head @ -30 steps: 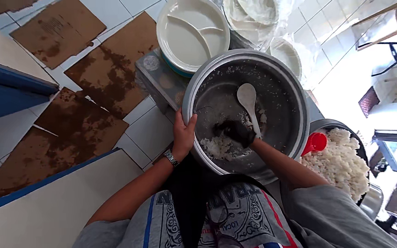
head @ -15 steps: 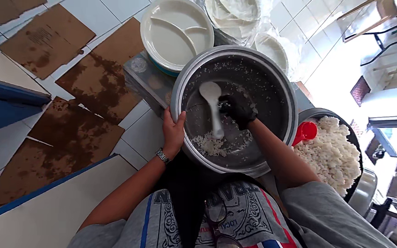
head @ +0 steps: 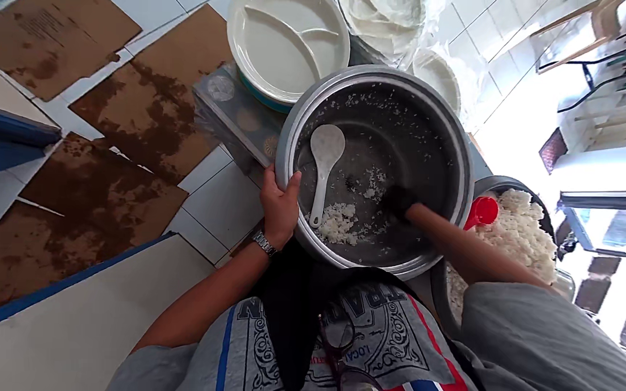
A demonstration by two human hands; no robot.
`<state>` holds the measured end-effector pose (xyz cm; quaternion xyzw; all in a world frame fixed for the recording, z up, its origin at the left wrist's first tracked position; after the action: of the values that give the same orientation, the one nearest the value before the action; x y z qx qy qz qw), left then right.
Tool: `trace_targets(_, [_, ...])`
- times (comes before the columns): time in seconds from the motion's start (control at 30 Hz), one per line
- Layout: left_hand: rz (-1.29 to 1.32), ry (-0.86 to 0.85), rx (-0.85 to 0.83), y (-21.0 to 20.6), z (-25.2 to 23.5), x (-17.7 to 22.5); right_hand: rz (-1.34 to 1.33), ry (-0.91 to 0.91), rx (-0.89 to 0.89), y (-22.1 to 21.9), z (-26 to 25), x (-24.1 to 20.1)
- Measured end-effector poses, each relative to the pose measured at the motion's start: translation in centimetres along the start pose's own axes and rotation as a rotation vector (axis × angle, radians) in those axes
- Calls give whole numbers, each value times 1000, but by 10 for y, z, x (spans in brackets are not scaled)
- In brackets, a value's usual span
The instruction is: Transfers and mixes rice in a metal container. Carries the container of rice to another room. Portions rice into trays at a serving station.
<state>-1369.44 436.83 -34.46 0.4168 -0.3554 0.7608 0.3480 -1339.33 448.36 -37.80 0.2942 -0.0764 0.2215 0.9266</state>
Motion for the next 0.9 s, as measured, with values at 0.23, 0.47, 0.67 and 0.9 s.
trace_targets(0.23, [-5,4,-20,1,-1,-1,-486,-48,229,29,1,5])
trace_targets(0.47, [-15,11,-16,-1,-2,6,-459,163,263,11,3,-48])
trace_targets(0.67, [14,5,-8,0,-3,2,-432,-40,336,32,1,2])
trace_targets(0.9, [-4,20,-13,-2,-5,7,-465,142,-34,-27,17,-47])
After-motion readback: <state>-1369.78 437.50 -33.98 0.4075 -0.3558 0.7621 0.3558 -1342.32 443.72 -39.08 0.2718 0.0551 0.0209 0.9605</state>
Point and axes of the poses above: each hand's wrist, its own z-axis away from the middle knuckle, its own y-axis out of the back of the hand, x = y × z, the point moved 3 cm from there along -z, towards the middle knuckle, and after that the axes turned 10 degrees about z, right-handed, at the moved point
